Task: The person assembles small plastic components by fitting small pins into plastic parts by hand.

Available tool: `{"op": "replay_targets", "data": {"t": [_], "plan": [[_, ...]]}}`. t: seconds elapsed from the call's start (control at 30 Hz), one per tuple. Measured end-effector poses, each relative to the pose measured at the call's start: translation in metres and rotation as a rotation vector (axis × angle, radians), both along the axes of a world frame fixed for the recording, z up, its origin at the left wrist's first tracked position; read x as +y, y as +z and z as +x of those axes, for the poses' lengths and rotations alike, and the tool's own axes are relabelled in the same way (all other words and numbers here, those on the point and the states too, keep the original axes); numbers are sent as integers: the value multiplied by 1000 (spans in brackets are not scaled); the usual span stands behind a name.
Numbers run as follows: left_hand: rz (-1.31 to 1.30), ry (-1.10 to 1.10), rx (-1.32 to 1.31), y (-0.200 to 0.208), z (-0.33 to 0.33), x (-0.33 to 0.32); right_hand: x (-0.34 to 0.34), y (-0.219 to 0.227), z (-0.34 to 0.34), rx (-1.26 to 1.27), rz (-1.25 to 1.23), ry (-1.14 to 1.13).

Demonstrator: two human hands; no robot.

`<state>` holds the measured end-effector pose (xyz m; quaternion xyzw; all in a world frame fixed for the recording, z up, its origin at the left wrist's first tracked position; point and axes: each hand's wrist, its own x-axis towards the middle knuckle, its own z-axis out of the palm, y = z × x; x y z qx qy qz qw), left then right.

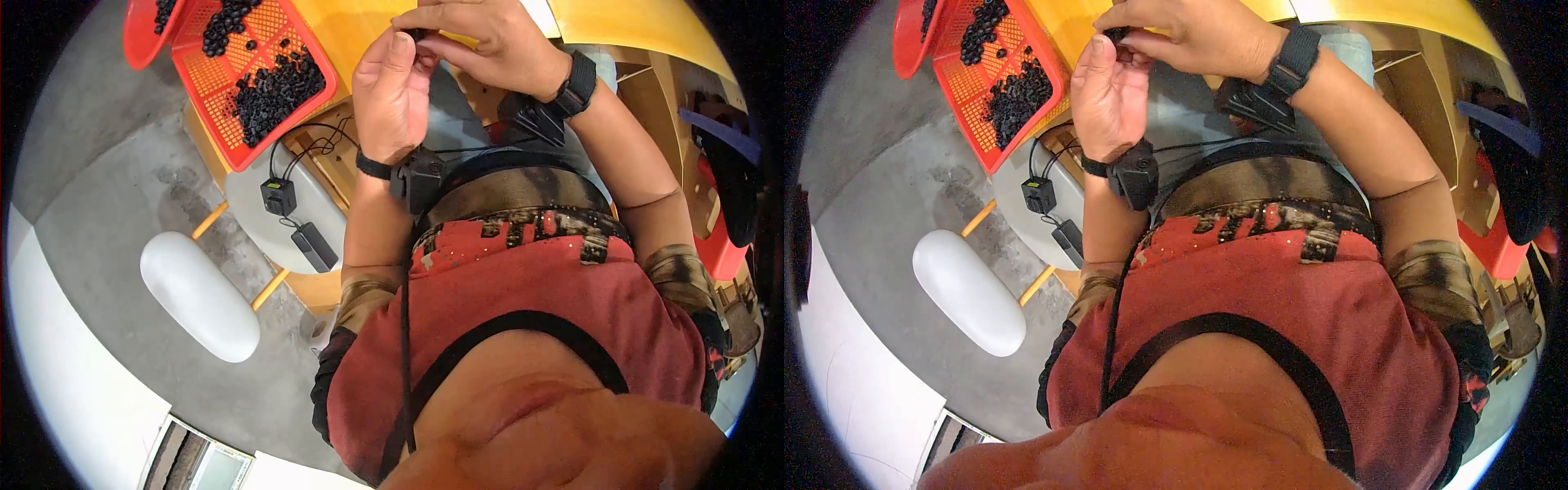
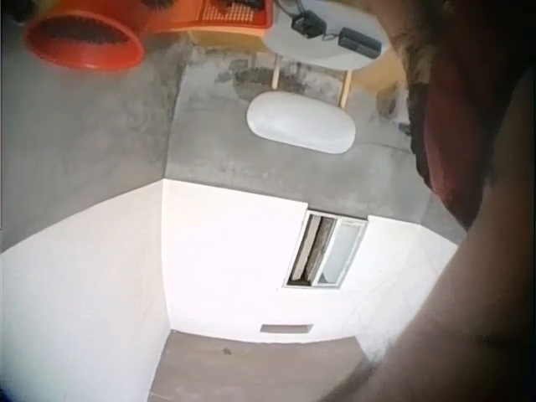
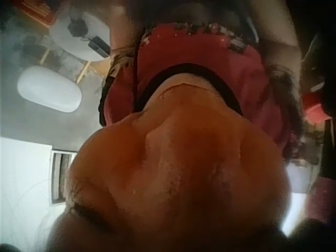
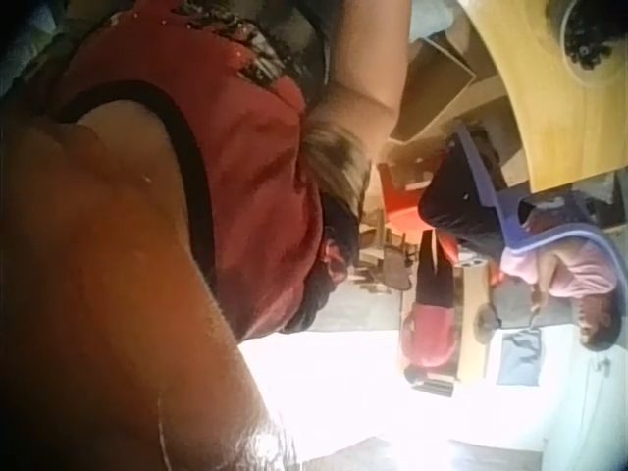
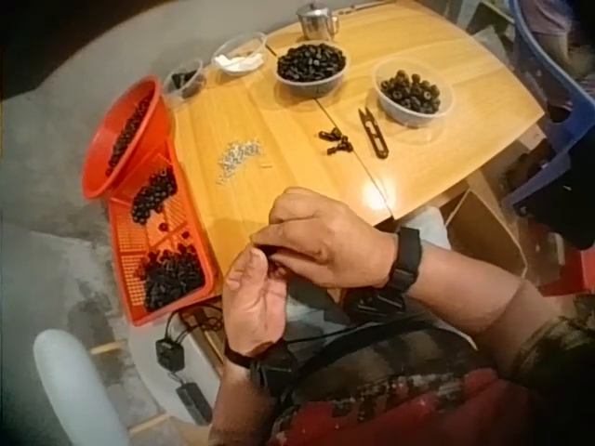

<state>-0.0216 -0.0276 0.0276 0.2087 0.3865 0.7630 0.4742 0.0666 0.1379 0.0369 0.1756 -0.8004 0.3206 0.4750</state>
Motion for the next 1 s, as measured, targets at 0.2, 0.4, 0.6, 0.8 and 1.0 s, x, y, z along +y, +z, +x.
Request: {"op": "replay_targets", "data": {"t": [0.2,0.4,0.6,0.8,1.0], "plan": [[201,-8,-114,6,9,4,-8,19,26,-556,-557,13],[315,-39,-94,10,25,5,-52,38,10,-717,-1061,250],[308,-61,-183,2,29,3,-55,24,11,-600,-786,-121],[337,-95,-191,0,27,0,-54,28,13,-621,-718,-160],[359,-129,-255,-4,25,-4,-60,27,16,-558,-691,-133]]}}
